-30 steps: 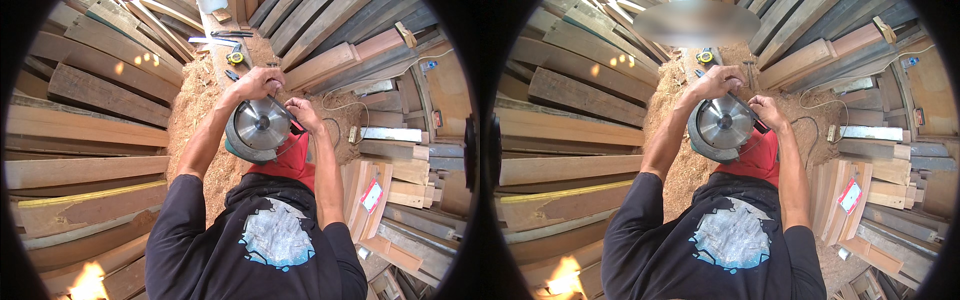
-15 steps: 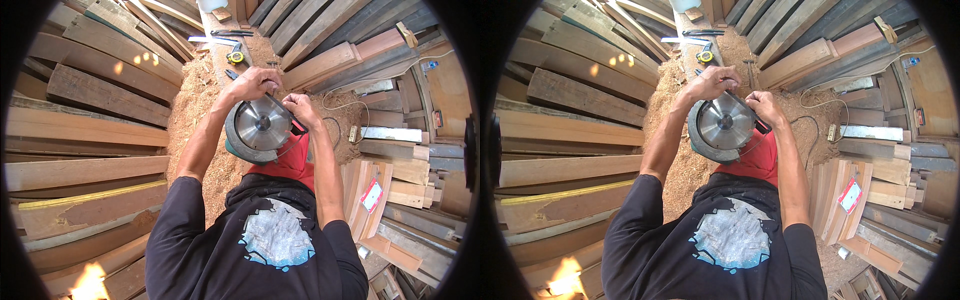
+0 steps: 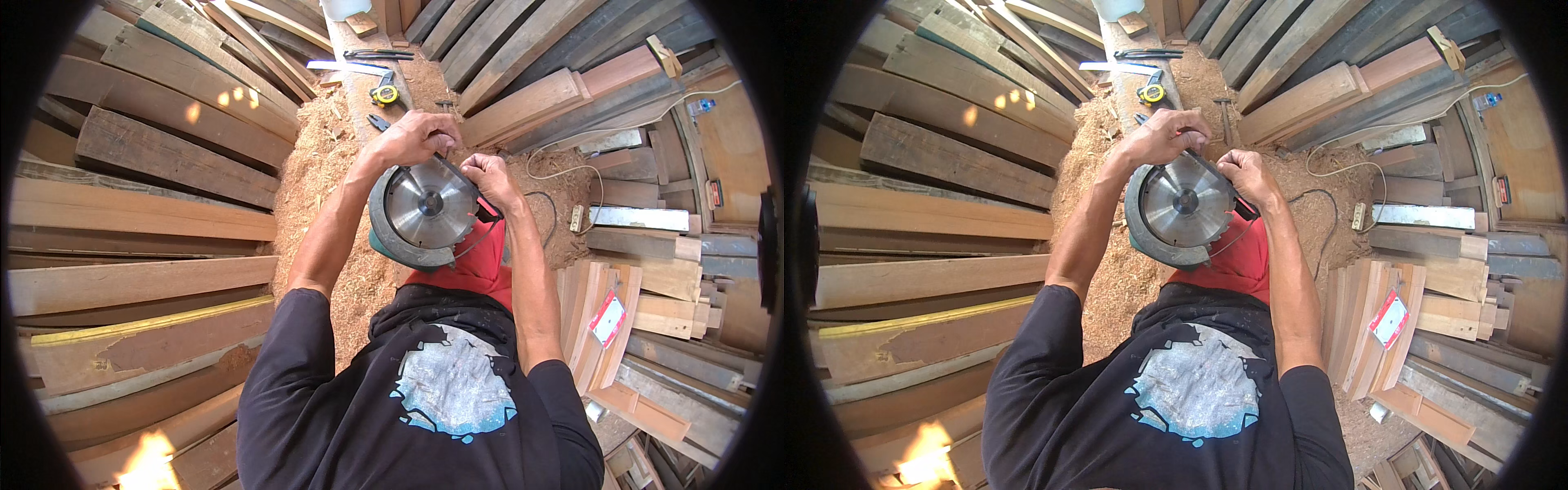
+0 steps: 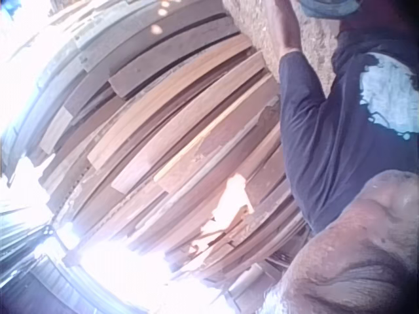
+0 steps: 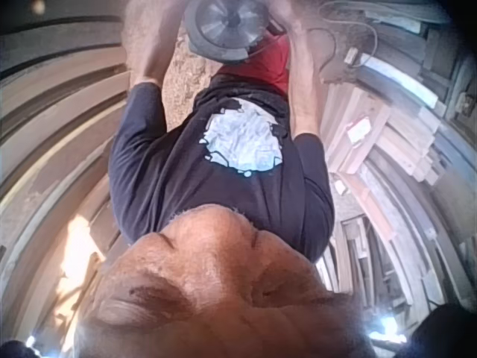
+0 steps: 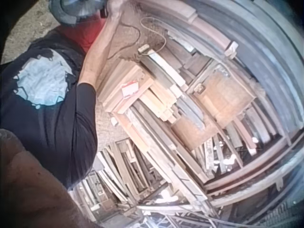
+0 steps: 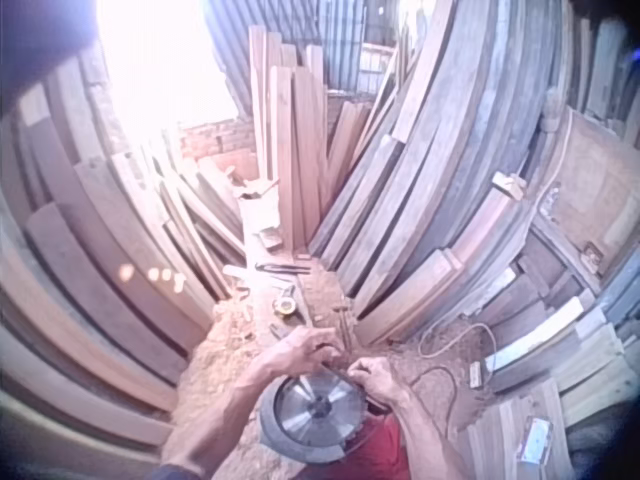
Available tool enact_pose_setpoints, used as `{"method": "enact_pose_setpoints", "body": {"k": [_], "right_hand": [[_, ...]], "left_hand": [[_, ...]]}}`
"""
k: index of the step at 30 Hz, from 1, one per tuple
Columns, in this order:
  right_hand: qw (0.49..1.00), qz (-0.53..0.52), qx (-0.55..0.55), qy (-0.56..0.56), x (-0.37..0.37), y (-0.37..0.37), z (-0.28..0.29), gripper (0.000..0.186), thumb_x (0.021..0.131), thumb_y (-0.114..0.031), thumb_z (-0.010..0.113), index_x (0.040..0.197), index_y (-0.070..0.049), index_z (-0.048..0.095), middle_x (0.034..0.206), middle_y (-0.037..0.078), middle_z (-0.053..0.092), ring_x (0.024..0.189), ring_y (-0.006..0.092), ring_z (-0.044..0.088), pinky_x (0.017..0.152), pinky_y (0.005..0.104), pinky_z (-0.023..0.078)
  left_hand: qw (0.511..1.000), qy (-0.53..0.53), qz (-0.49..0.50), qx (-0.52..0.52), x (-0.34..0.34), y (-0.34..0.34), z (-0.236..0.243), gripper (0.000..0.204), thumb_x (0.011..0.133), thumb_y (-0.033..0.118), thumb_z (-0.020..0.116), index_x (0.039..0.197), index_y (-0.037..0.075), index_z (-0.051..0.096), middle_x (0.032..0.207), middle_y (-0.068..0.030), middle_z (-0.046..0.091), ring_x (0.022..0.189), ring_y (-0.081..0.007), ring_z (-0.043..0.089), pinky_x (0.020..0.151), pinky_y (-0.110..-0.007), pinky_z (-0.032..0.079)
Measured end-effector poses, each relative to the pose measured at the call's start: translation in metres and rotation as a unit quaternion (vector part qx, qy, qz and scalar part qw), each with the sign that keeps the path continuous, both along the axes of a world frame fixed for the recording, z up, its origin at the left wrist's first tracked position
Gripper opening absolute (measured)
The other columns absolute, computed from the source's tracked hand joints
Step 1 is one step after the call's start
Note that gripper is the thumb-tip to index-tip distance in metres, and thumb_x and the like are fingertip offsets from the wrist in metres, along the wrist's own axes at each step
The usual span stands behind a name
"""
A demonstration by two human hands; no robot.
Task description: The person kneels on the floor and uses pliers to adjust the blade guard and internal components of a circular saw. They manipulate the saw's lever and blade guard mechanism repeatedly while holding the tool.
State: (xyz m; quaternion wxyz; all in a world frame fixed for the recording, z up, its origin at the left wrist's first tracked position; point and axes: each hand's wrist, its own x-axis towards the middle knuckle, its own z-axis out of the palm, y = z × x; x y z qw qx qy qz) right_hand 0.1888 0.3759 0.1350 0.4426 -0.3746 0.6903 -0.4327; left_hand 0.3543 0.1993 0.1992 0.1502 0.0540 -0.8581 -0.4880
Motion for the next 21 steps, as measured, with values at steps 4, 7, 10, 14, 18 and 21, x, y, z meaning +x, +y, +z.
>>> {"method": "enact_pose_setpoints", "body": {"k": [4, 7, 10, 14, 18, 21], "right_hand": [[1.000, 0.016, 0.004, 0.027, -0.001, 0.002, 0.001, 0.011, 0.092, -0.010, 0.065, 0.087, -0.001, 0.070, 0.075, -0.002, 0.063, 0.068, 0.0055, 0.053, 0.060, 0.0266, 0.045], [1.000, 0.019, 0.013, 0.012, 0.001, 0.003, 0.006, 0.012, 0.092, -0.010, 0.064, 0.086, -0.002, 0.070, 0.074, -0.002, 0.063, 0.068, 0.0056, 0.053, 0.060, 0.0267, 0.044], [1.000, 0.020, 0.017, 0.014, 0.001, 0.005, 0.007, 0.012, 0.092, -0.010, 0.063, 0.086, -0.002, 0.070, 0.074, -0.002, 0.063, 0.068, 0.0058, 0.053, 0.061, 0.0266, 0.044], [1.000, 0.014, 0.000, 0.026, -0.002, 0.011, 0.006, 0.014, 0.093, -0.013, 0.064, 0.089, -0.002, 0.070, 0.075, -0.002, 0.063, 0.069, 0.0058, 0.053, 0.062, 0.0264, 0.045], [0.989, -0.135, -0.034, -0.050, 0.000, 0.034, 0.021, 0.021, 0.097, -0.022, 0.063, 0.097, -0.002, 0.070, 0.075, 0.000, 0.064, 0.069, 0.0060, 0.053, 0.064, 0.0243, 0.045], [0.991, -0.133, 0.006, -0.009, -0.018, 0.091, 0.016, 0.026, 0.100, -0.029, 0.060, 0.099, -0.004, 0.069, 0.079, 0.001, 0.065, 0.069, 0.0054, 0.053, 0.063, 0.0225, 0.045]], "left_hand": [[1.000, -0.005, 0.003, 0.020, 0.001, 0.001, 0.001, 0.007, 0.095, 0.001, 0.064, 0.101, 0.001, 0.067, 0.087, -0.0102, 0.073, 0.082, -0.0210, 0.073, 0.074, -0.035, 0.056], [1.000, 0.001, 0.003, 0.019, 0.001, 0.000, -0.002, 0.007, 0.095, 0.001, 0.064, 0.101, 0.001, 0.067, 0.087, -0.0097, 0.072, 0.081, -0.0204, 0.073, 0.074, -0.035, 0.056], [1.000, -0.002, -0.001, 0.020, 0.001, -0.001, -0.003, 0.007, 0.095, 0.001, 0.063, 0.101, 0.001, 0.067, 0.087, -0.0093, 0.072, 0.081, -0.0199, 0.072, 0.074, -0.034, 0.056], [1.000, 0.001, -0.015, 0.020, -0.002, 0.003, 0.001, 0.007, 0.097, 0.002, 0.062, 0.102, 0.001, 0.067, 0.089, -0.0089, 0.071, 0.083, -0.0185, 0.071, 0.078, -0.034, 0.057], [0.997, 0.038, 0.070, 0.019, 0.007, 0.004, -0.001, 0.007, 0.098, 0.004, 0.062, 0.101, 0.002, 0.068, 0.099, -0.0073, 0.071, 0.093, -0.0155, 0.069, 0.083, -0.033, 0.056], [0.987, 0.041, 0.152, -0.008, 0.020, 0.005, 0.003, 0.007, 0.099, 0.005, 0.062, 0.103, 0.003, 0.067, 0.099, -0.0051, 0.070, 0.096, -0.0136, 0.067, 0.087, -0.031, 0.054]]}}
